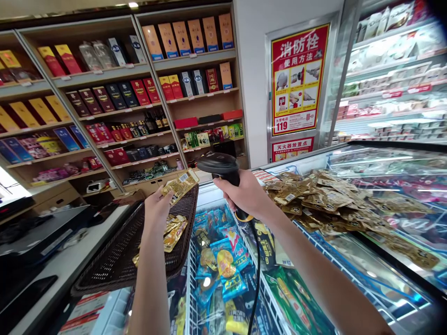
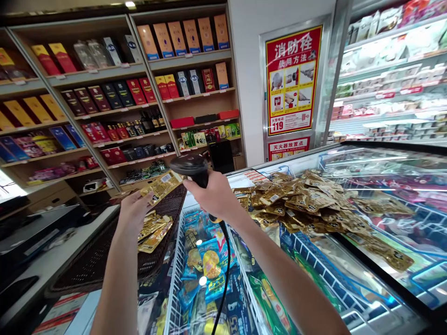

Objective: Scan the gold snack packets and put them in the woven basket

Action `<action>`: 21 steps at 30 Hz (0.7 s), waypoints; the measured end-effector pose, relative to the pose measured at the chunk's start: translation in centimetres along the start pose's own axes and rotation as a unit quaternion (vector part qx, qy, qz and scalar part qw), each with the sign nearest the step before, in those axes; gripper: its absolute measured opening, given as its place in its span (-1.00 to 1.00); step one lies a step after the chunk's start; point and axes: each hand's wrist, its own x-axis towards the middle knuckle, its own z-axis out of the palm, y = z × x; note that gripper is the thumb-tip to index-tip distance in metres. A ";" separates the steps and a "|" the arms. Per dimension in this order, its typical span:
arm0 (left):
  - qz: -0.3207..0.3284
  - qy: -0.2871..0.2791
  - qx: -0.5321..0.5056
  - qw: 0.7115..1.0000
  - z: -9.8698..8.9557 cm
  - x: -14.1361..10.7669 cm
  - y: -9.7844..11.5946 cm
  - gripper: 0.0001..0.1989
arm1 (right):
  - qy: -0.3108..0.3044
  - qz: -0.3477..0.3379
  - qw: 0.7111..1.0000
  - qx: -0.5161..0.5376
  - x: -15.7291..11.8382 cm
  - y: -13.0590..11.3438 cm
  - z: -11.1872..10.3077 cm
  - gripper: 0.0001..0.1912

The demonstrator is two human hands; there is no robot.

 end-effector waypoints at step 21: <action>0.040 0.001 0.026 0.999 -2.0 1.5 -1.5 -0.69 | -0.032 0.036 0.997 -0.052 -0.3 0.4 0.8 -0.65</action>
